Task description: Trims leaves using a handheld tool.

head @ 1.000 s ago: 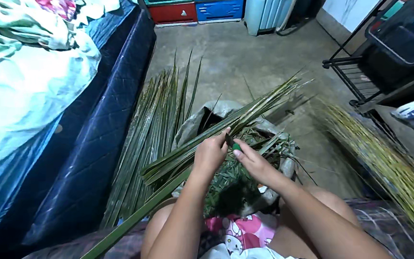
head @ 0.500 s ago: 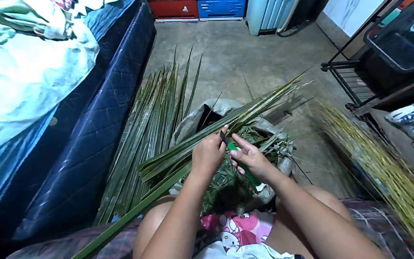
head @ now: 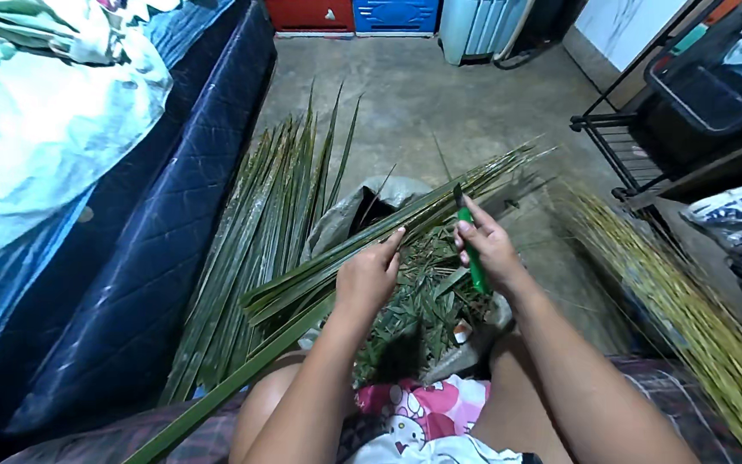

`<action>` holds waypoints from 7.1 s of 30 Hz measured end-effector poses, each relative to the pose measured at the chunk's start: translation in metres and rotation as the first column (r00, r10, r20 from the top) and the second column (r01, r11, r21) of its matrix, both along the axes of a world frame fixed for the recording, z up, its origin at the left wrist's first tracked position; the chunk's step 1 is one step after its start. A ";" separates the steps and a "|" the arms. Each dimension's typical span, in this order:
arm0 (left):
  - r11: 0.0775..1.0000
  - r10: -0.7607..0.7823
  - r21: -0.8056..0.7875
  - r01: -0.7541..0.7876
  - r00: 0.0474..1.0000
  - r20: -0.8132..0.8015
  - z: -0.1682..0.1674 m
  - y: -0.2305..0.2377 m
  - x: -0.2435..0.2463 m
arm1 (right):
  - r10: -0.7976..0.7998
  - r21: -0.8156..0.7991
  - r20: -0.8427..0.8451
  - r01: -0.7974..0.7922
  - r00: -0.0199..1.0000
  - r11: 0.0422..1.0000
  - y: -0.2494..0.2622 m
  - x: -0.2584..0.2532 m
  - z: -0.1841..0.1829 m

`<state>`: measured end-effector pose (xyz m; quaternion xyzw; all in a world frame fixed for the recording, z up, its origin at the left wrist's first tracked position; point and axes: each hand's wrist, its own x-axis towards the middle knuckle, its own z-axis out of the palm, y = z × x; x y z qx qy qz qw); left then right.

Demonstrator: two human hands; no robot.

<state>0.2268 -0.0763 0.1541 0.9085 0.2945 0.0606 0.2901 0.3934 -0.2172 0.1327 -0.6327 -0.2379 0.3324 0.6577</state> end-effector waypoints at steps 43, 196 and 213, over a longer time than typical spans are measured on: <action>0.989 -0.079 -0.144 0.037 0.953 -0.292 0.005 0.015 0.002 | -0.100 -0.124 -0.128 0.084 0.987 0.989 0.014 -0.001 -0.008; 0.996 0.031 -0.079 -0.049 0.975 -0.221 0.010 0.007 0.002 | -0.180 -0.097 -0.178 0.165 0.967 0.982 0.017 -0.002 -0.002; 0.973 -0.084 -0.225 0.054 0.988 -0.126 0.009 0.016 -0.002 | 0.028 -0.076 -0.037 -0.030 0.999 0.997 0.020 -0.018 -0.005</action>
